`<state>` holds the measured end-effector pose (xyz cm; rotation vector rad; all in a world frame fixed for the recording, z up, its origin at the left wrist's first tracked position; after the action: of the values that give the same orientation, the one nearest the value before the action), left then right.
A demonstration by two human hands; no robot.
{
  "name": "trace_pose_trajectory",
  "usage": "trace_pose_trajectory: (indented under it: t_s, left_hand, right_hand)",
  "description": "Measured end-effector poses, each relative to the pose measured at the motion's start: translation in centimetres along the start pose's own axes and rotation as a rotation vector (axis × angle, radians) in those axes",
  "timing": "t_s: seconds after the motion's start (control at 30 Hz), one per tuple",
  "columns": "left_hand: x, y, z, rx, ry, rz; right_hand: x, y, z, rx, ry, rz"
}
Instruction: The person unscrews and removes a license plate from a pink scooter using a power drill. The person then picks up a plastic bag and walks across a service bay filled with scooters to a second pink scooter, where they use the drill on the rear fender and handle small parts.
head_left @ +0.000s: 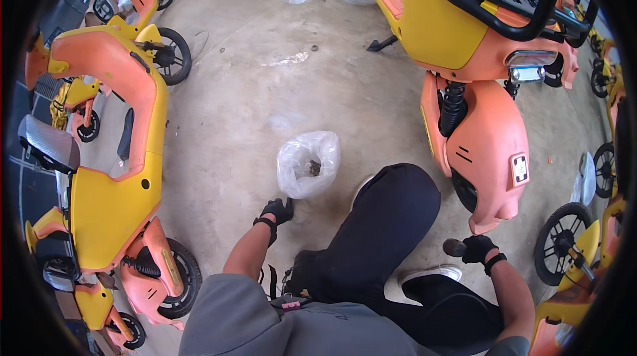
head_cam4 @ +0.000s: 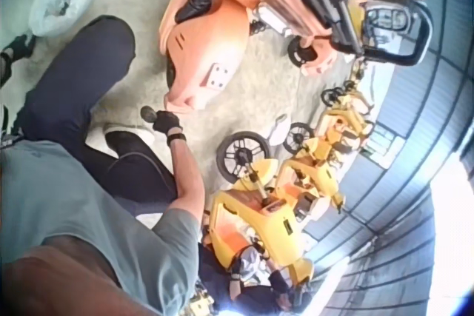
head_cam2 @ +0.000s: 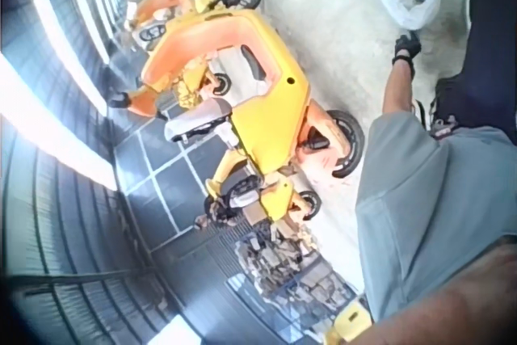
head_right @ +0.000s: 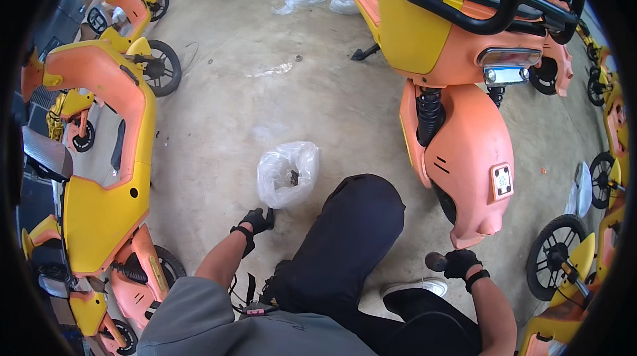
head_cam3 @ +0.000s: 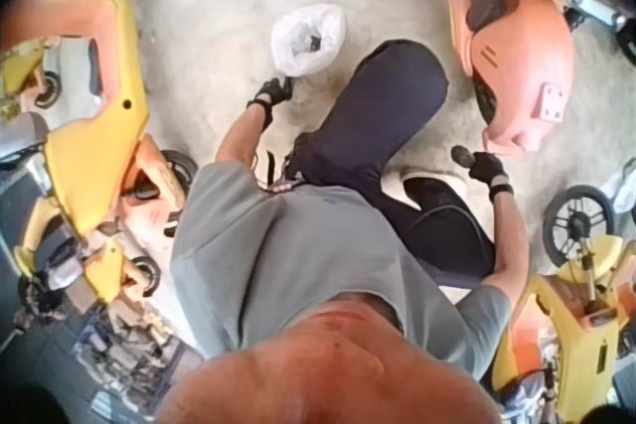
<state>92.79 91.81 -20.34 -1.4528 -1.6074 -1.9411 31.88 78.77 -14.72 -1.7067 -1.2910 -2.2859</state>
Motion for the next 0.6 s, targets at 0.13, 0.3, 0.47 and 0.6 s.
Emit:
trace_pose_trajectory:
  t_s: [0.13,0.3,0.47,0.6]
  left_hand:
    - [-1.3,3.0,-0.2,0.012,-0.282,-0.158]
    - [7.0,13.7,-8.4,0.333,-0.986,-0.614]
    - [31.1,18.8,-23.1,0.593,-1.517,-0.368]
    - [42.0,18.8,-22.0,0.317,-1.89,-0.475]
  right_hand:
    - [-1.0,-1.9,-0.7,-0.104,-0.006,0.008]
    - [-2.8,-2.7,-0.6,0.026,0.01,0.004]
    - [0.1,-0.6,0.6,0.081,-0.157,0.088]
    - [-0.4,1.9,1.2,0.042,-0.109,0.0]
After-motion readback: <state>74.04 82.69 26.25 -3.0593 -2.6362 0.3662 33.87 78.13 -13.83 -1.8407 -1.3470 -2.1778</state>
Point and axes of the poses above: each hand's wrist, its own x-axis away from the middle knuckle, its own y-axis out of the back of the hand, z = x × y, the point moved 4 cm from there along -x, towards the middle knuckle, and after that the axes turned 8 degrees about x, right-handed, at the moved point
